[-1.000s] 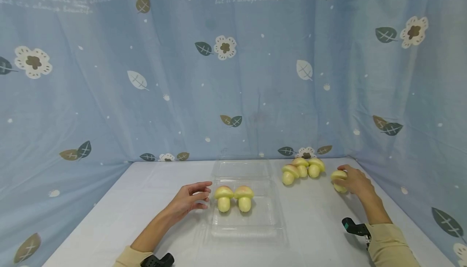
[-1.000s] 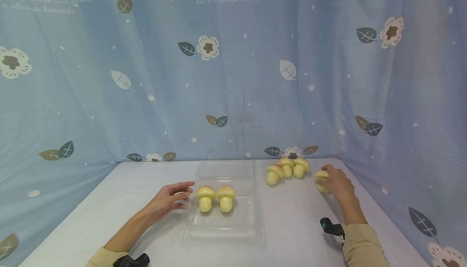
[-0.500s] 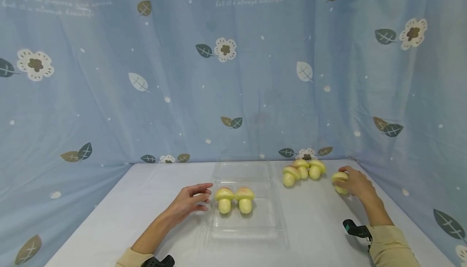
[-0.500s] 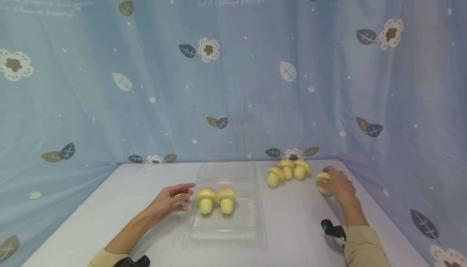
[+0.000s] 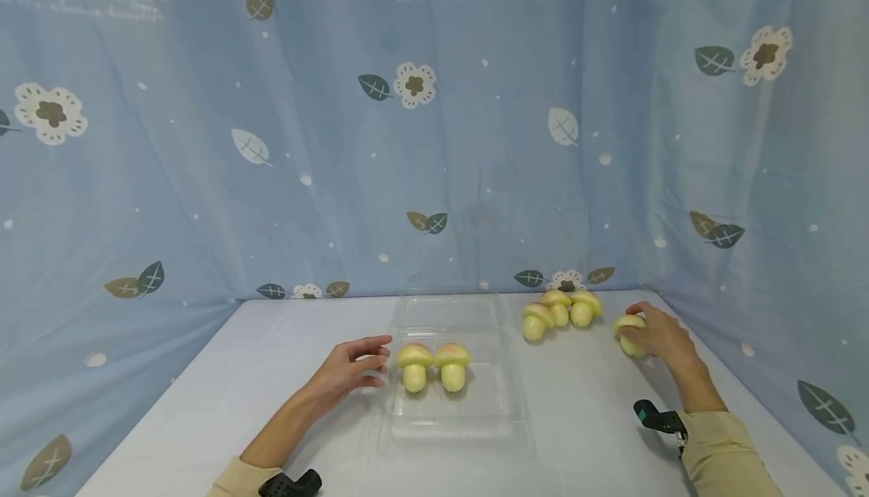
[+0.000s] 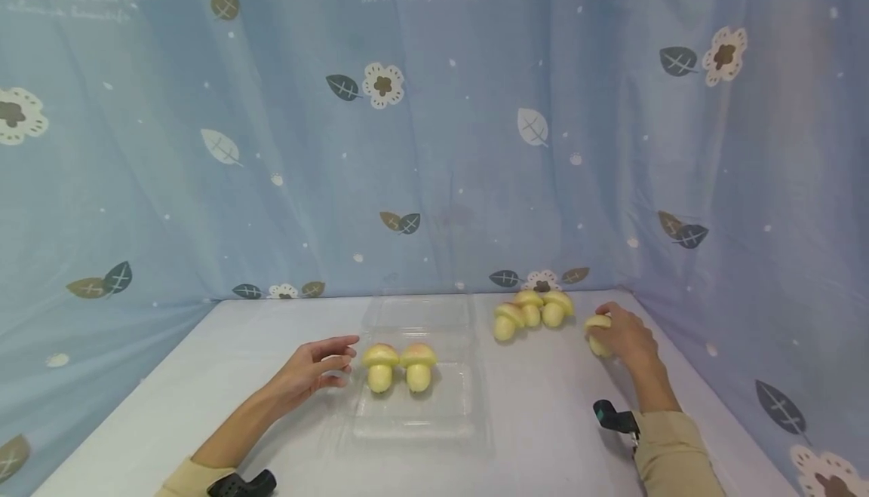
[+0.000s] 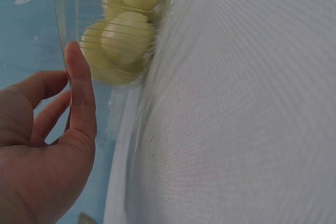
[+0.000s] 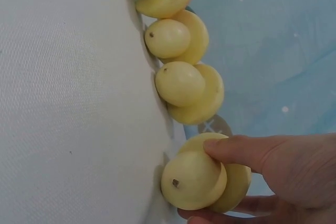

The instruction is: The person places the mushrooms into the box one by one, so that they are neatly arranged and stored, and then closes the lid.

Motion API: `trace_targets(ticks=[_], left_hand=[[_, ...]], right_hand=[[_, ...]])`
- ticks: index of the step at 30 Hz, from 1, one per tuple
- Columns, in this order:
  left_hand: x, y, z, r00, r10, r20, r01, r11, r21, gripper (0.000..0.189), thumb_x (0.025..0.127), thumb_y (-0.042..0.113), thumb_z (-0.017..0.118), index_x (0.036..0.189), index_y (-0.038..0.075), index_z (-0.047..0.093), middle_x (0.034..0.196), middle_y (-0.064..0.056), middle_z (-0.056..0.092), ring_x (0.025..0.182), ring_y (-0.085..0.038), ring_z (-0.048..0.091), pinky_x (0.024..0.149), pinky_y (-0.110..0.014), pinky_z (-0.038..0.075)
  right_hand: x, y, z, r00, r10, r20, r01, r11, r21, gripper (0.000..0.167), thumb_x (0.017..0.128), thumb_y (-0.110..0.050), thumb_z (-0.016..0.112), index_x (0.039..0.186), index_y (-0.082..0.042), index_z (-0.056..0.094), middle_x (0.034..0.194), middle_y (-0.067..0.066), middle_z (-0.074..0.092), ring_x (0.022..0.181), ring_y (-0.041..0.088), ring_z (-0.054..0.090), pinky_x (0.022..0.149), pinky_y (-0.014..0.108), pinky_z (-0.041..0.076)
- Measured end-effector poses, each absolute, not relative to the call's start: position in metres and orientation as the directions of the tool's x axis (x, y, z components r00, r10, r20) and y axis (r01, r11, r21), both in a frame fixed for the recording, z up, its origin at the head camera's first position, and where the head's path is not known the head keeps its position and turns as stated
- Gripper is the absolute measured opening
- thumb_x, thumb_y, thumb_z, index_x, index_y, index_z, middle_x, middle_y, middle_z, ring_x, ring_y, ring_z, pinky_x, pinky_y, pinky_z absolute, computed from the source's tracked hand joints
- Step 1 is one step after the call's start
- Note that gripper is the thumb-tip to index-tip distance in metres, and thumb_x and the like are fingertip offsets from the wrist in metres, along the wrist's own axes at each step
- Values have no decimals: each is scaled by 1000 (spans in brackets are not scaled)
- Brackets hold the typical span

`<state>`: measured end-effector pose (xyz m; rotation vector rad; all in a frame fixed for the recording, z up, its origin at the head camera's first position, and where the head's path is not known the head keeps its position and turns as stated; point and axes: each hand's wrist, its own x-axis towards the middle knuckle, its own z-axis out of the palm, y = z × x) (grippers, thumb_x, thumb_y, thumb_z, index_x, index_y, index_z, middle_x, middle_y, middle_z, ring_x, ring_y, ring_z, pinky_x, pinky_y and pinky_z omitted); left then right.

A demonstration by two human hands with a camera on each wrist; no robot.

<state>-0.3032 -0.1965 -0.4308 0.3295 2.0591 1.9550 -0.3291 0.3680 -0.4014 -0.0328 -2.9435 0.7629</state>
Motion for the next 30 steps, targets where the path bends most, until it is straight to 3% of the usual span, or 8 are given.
trace_targets(ticks=[9, 18, 30], left_hand=[[-304, -198, -431, -930, 364, -45, -30, 47, 998, 60, 95, 15, 65, 147, -2, 41, 118, -7, 57, 89, -10, 63, 75, -27, 61], [-305, -197, -432, -928, 371, -35, -26, 31, 999, 61, 95, 15, 65, 148, -2, 39, 123, -14, 56, 89, -10, 64, 75, -27, 61], [-305, -197, -432, -926, 375, -34, -23, 35, 999, 63, 95, 15, 65, 148, -4, 37, 120, -9, 56, 88, -8, 63, 75, -26, 61]], right_hand=[[-330, 368, -402, -996, 48, 78, 4, 874, -487, 56, 94, -29, 62, 134, 6, 44, 113, 31, 59, 80, 30, 60, 58, 33, 44], [-329, 368, -401, -994, 58, 88, 7, 872, -489, 57, 94, -31, 61, 134, 6, 45, 114, 31, 59, 81, 29, 60, 57, 31, 42], [-324, 364, -390, -994, 49, 98, -5, 872, -489, 58, 95, -35, 61, 134, 6, 47, 114, 33, 59, 82, 30, 62, 61, 36, 46]])
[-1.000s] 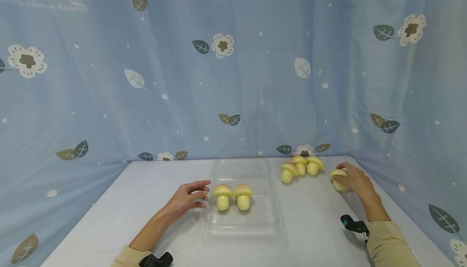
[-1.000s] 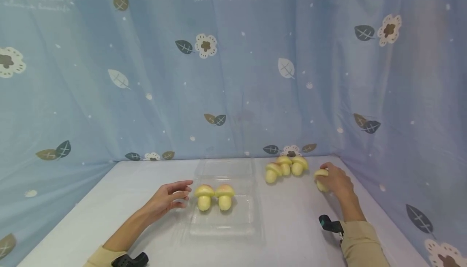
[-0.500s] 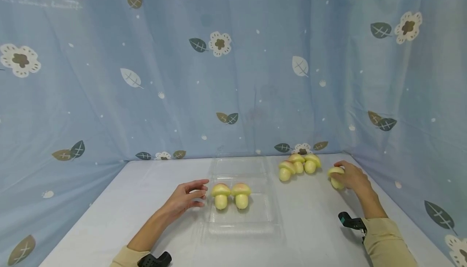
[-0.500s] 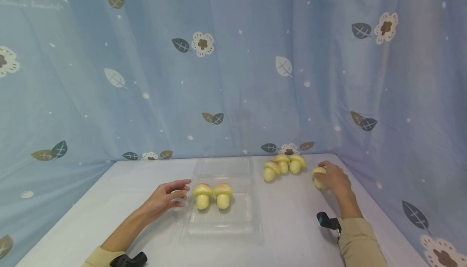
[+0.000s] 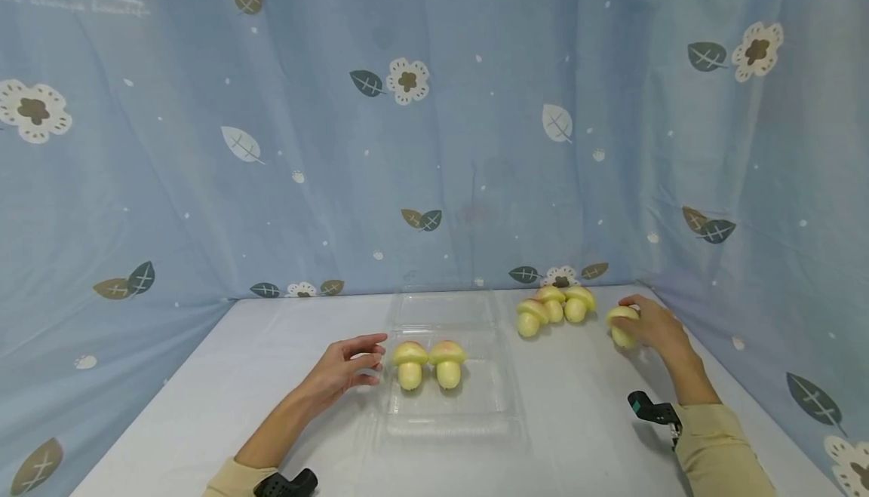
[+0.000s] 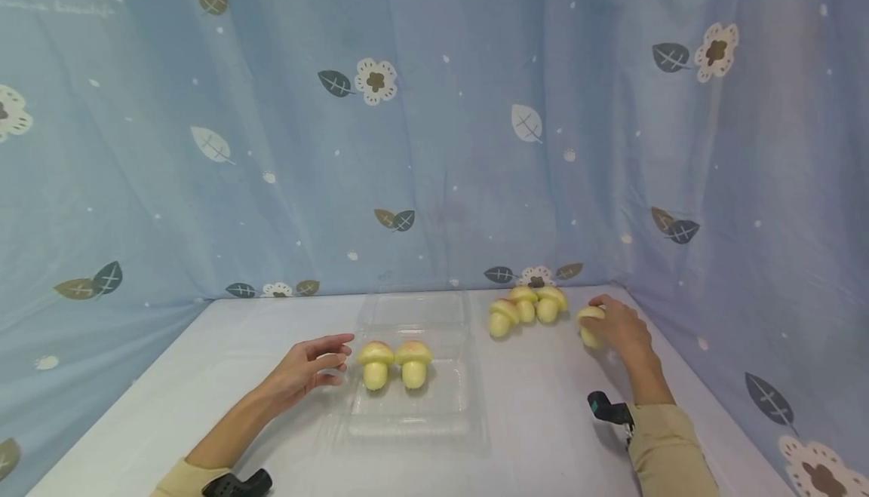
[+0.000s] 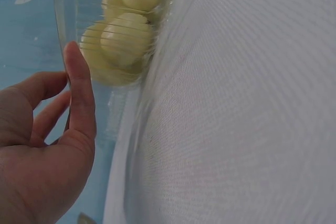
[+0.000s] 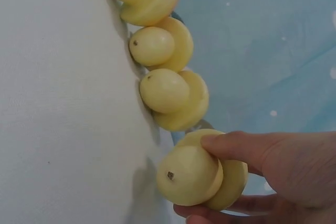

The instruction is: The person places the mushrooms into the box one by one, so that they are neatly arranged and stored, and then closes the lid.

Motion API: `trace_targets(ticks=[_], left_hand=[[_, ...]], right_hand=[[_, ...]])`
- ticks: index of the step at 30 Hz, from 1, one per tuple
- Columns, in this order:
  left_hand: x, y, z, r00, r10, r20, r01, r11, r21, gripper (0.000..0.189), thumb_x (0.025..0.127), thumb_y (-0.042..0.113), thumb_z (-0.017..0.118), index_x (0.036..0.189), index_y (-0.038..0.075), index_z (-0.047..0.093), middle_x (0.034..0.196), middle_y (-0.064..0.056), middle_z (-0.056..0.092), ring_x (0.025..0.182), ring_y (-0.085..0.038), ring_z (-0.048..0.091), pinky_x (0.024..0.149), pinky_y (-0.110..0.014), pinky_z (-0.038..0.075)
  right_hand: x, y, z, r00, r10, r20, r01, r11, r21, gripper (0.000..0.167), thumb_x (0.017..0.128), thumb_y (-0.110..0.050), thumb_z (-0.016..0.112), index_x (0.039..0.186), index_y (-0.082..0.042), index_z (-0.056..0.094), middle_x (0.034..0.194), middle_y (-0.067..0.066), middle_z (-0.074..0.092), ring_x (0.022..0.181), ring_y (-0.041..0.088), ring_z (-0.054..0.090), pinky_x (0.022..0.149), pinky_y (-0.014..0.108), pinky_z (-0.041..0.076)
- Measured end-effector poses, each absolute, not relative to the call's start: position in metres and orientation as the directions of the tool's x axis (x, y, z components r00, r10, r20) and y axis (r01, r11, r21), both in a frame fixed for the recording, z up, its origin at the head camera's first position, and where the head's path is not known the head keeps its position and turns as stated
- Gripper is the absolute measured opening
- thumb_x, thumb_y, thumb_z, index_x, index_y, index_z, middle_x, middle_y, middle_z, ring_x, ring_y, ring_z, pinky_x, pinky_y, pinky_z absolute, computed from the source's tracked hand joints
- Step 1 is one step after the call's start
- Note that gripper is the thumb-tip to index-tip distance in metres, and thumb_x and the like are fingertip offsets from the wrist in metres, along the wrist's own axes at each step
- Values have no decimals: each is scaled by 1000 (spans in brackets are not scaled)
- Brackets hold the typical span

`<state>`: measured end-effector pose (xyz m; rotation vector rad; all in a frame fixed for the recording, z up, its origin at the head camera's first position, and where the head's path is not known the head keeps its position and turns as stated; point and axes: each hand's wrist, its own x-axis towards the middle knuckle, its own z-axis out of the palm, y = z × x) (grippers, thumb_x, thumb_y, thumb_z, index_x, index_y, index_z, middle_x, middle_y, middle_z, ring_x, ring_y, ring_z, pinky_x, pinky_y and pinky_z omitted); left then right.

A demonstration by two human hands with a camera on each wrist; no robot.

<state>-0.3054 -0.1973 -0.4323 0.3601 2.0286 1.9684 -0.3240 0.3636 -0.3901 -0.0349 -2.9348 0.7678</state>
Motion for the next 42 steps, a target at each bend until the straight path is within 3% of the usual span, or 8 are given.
trace_targets(ticks=[12, 18, 24, 31, 42], left_hand=[[-305, -197, -429, -924, 381, -38, -24, 41, 999, 62, 95, 16, 65, 148, -3, 37, 122, -12, 56, 88, -8, 63, 76, -27, 61], [-306, -197, -425, -923, 382, -34, -19, 44, 999, 60, 96, 15, 64, 148, -2, 39, 123, -13, 55, 88, -8, 63, 76, -26, 61], [-307, -197, -425, -920, 390, -31, -17, 41, 999, 62, 96, 15, 64, 148, -3, 37, 123, -13, 55, 88, -9, 64, 75, -26, 61], [-306, -198, -430, -927, 373, -35, -17, 52, 998, 62, 95, 16, 65, 148, -2, 39, 123, -14, 56, 89, -9, 63, 75, -27, 61], [-305, -197, -431, -927, 373, -34, -18, 48, 999, 63, 95, 16, 66, 148, -3, 38, 122, -13, 56, 88, -9, 63, 74, -26, 61]], right_hand=[[-323, 358, -377, -996, 18, 85, -32, 836, -547, 59, 96, -32, 61, 136, 8, 44, 113, 33, 58, 80, 26, 62, 59, 31, 52], [-321, 351, -365, -996, -5, 94, -57, 822, -567, 62, 96, -34, 61, 140, 7, 42, 122, 38, 54, 83, 28, 64, 61, 33, 54], [-320, 347, -358, -994, -4, 111, -63, 847, -528, 65, 97, -40, 60, 140, 4, 44, 126, 38, 52, 83, 29, 65, 60, 33, 53], [-317, 338, -349, -992, -6, 127, -69, 867, -494, 64, 96, -41, 61, 138, 4, 46, 127, 37, 53, 95, 38, 63, 66, 37, 51], [-304, 319, -332, -985, -45, 165, -118, 876, -467, 64, 95, -46, 60, 138, 0, 48, 128, 35, 54, 91, 34, 63, 64, 37, 49]])
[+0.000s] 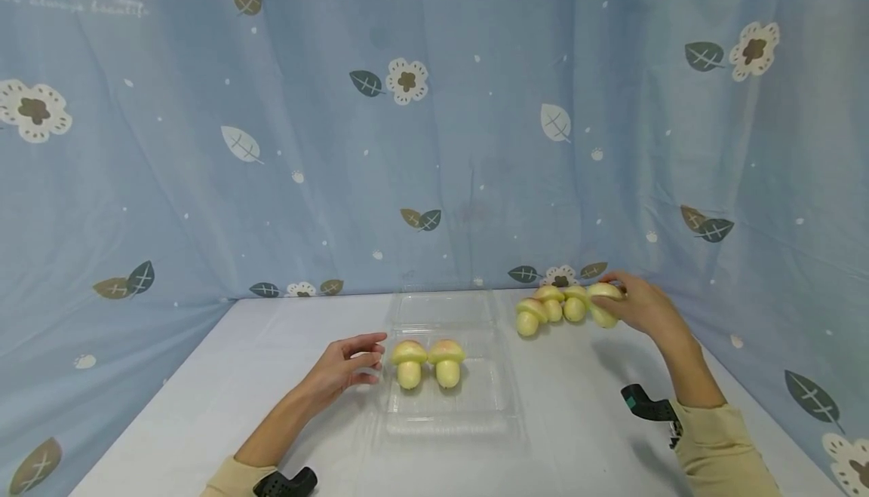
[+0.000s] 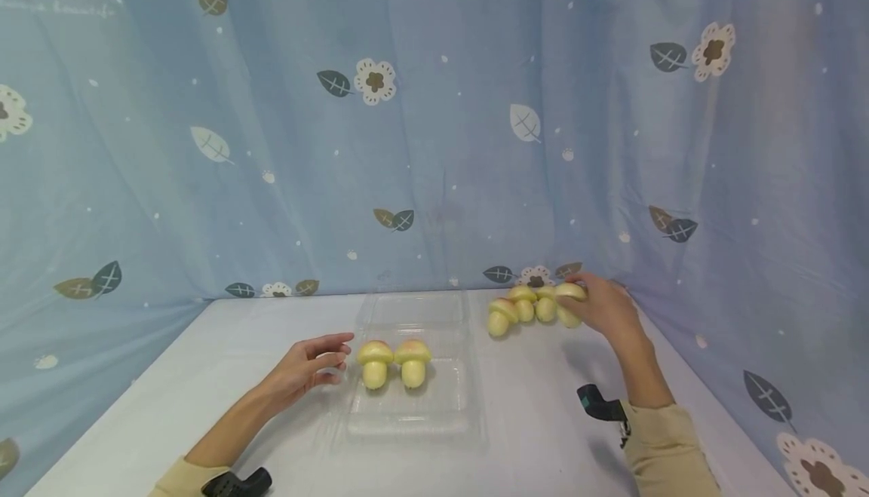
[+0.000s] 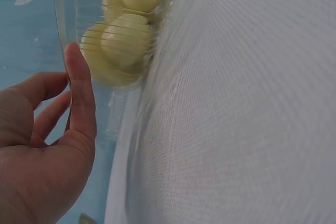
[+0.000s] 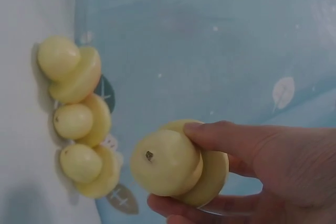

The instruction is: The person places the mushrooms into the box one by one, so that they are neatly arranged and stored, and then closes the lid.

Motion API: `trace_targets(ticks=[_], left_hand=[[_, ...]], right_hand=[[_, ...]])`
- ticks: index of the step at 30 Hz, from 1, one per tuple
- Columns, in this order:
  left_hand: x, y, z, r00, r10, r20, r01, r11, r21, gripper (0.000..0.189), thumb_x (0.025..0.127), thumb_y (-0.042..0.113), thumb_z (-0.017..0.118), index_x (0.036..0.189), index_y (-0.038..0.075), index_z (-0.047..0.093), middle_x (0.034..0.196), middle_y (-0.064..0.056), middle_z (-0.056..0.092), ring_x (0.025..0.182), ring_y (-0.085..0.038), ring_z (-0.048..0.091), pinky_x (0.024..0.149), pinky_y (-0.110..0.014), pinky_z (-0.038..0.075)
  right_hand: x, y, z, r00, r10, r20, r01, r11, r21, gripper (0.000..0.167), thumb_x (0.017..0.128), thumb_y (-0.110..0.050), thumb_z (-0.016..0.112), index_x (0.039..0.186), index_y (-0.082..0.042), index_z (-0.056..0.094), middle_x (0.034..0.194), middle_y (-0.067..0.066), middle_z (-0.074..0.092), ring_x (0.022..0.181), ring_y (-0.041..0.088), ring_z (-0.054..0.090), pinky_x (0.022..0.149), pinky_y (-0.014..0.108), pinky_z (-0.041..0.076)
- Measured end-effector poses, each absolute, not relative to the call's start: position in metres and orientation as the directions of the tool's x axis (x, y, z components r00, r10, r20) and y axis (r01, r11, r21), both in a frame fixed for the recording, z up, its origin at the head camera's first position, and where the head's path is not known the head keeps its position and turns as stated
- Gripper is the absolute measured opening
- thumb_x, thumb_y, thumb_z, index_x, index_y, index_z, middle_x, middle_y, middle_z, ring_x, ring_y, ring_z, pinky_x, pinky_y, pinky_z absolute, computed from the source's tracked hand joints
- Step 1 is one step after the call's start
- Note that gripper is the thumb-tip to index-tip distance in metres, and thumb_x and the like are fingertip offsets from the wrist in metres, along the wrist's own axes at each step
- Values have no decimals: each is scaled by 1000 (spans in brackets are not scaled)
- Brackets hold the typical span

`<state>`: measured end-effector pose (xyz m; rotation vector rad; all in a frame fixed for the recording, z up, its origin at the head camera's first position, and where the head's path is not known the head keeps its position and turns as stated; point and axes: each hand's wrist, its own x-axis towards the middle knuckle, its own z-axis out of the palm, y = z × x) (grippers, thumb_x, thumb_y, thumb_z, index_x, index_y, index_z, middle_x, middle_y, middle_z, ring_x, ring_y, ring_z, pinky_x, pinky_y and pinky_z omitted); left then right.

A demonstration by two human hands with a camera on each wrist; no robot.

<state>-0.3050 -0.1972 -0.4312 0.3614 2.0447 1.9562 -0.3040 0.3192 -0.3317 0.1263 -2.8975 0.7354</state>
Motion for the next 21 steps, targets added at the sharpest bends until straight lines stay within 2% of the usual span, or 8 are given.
trace_targets(ticks=[5, 10, 16, 19, 21], left_hand=[[-304, -197, -430, -925, 379, -33, -14, 53, 999, 63, 94, 17, 66, 147, -4, 39, 121, -13, 57, 89, -10, 63, 75, -27, 61], [-305, -197, -430, -926, 376, -37, -17, 57, 998, 63, 94, 16, 66, 147, -4, 39, 121, -13, 56, 88, -9, 63, 75, -27, 61], [-305, -197, -429, -930, 365, -44, -22, 64, 998, 63, 94, 16, 67, 147, -4, 39, 123, -15, 56, 88, -9, 63, 75, -27, 61], [-305, -197, -430, -929, 369, -41, -19, 62, 998, 64, 94, 16, 67, 147, -4, 38, 122, -14, 56, 88, -10, 63, 75, -27, 61], [-304, -197, -430, -928, 370, -39, -19, 59, 998, 64, 94, 16, 66, 147, -4, 38, 121, -14, 57, 88, -10, 63, 75, -27, 61]], right_hand=[[-297, 307, -324, -982, -54, 182, -134, 877, -461, 66, 94, -49, 60, 140, -2, 48, 130, 35, 53, 92, 35, 64, 64, 38, 50], [-291, 298, -319, -967, -86, 239, -187, 877, -443, 59, 94, -43, 64, 139, -7, 51, 126, 32, 58, 89, 31, 64, 64, 35, 49], [-288, 289, -315, -955, -104, 277, -218, 879, -424, 57, 94, -46, 63, 135, -8, 54, 123, 28, 61, 93, 34, 63, 68, 44, 48], [-286, 285, -314, -949, -116, 293, -235, 879, -414, 55, 93, -45, 64, 133, -8, 56, 120, 26, 63, 89, 32, 63, 67, 45, 48], [-284, 281, -313, -944, -125, 304, -248, 880, -406, 53, 94, -43, 65, 132, -8, 57, 118, 25, 64, 85, 29, 64, 65, 41, 48]])
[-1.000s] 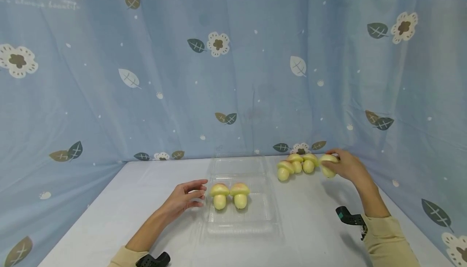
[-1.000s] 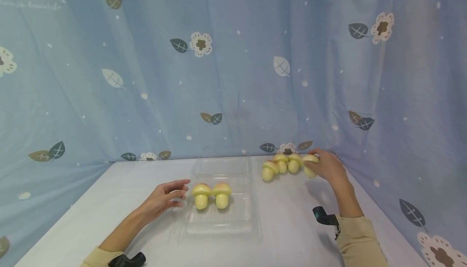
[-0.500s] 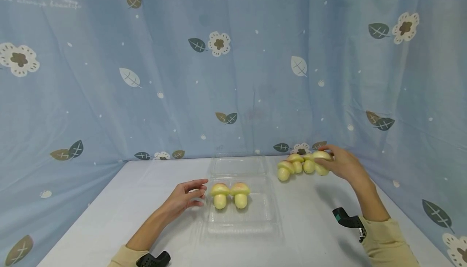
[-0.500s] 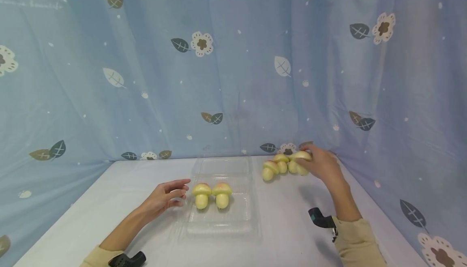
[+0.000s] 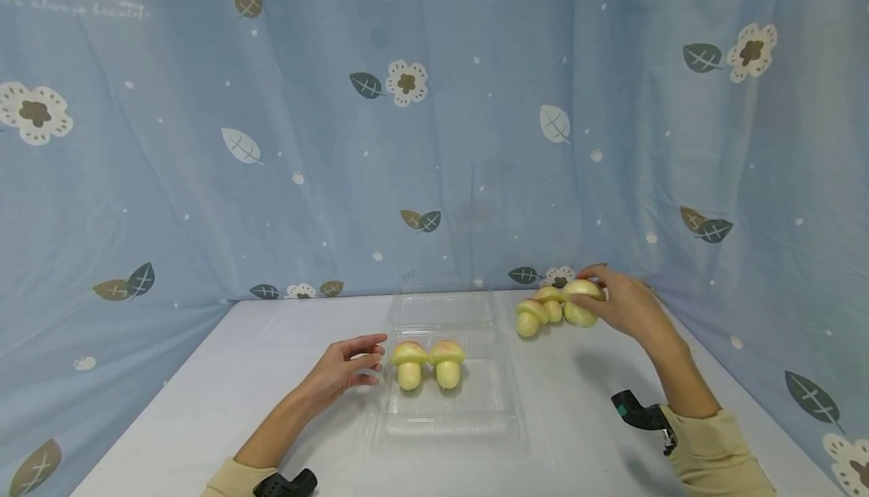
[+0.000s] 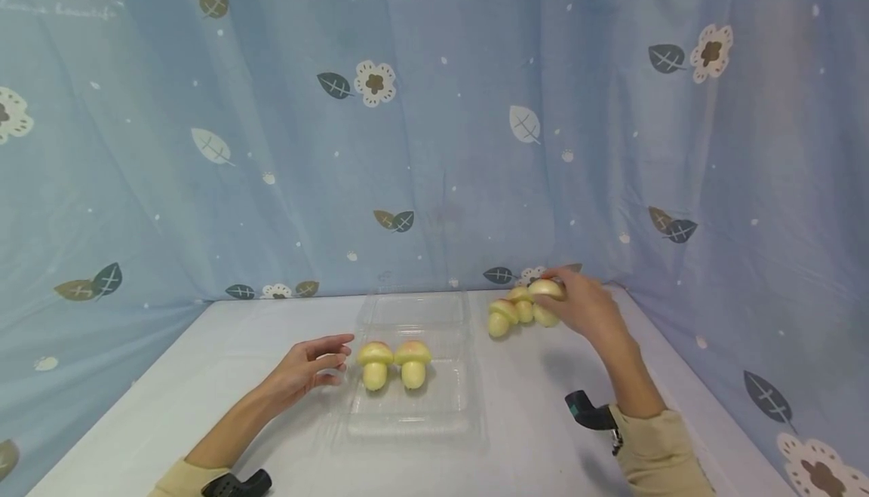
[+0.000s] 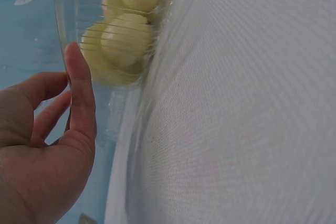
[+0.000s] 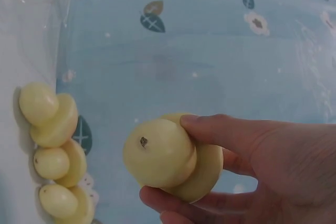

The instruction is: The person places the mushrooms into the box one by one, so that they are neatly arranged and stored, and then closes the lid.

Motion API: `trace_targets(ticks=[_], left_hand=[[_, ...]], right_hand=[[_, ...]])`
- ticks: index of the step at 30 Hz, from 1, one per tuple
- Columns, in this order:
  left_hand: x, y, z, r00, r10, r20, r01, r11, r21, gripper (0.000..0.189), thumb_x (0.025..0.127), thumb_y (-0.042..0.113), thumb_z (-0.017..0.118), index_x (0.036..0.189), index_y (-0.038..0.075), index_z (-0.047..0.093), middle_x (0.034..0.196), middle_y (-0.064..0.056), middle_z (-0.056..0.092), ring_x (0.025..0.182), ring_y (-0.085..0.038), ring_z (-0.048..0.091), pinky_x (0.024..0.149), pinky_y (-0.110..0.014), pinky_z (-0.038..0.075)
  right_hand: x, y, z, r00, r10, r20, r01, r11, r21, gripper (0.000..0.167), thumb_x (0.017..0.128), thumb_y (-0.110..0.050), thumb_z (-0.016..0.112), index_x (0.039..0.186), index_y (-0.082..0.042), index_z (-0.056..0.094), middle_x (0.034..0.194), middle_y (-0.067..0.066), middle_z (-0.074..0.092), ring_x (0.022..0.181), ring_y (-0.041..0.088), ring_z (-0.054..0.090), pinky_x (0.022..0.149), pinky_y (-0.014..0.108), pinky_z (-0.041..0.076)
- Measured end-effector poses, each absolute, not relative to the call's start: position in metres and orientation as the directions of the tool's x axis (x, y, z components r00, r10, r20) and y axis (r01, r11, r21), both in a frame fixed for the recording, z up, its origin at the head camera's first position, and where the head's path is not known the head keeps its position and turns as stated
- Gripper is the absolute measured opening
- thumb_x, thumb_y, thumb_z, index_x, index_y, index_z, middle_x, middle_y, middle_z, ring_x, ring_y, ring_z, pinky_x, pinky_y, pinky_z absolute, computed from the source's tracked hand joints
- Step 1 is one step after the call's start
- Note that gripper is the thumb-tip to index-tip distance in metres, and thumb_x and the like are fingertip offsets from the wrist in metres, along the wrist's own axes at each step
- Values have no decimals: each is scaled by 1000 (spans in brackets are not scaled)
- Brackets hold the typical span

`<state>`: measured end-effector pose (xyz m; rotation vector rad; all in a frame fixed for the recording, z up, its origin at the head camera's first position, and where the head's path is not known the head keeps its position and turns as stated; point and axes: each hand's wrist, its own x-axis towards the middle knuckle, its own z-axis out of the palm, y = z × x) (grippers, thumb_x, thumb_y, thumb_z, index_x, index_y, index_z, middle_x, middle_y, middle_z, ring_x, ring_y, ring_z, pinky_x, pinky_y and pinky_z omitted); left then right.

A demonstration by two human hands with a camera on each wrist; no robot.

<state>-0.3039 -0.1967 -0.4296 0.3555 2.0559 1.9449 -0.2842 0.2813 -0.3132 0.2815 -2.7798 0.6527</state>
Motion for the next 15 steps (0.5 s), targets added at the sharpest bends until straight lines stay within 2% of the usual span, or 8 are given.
trace_targets(ticks=[9, 15], left_hand=[[-304, -196, -429, -928, 371, -35, -20, 44, 999, 63, 94, 15, 66, 147, -5, 38, 119, -11, 57, 88, -9, 63, 74, -26, 61], [-305, -196, -430, -926, 375, -37, -18, 53, 998, 63, 95, 16, 66, 147, -4, 39, 122, -13, 56, 89, -10, 63, 75, -27, 61]], right_hand=[[-281, 269, -313, -930, -151, 336, -287, 869, -404, 48, 93, -38, 67, 130, -8, 59, 109, 21, 67, 76, 21, 60, 58, 31, 45], [-282, 260, -316, -927, -163, 337, -303, 856, -419, 48, 92, -39, 67, 129, -10, 60, 113, 21, 66, 83, 24, 62, 61, 30, 45]])
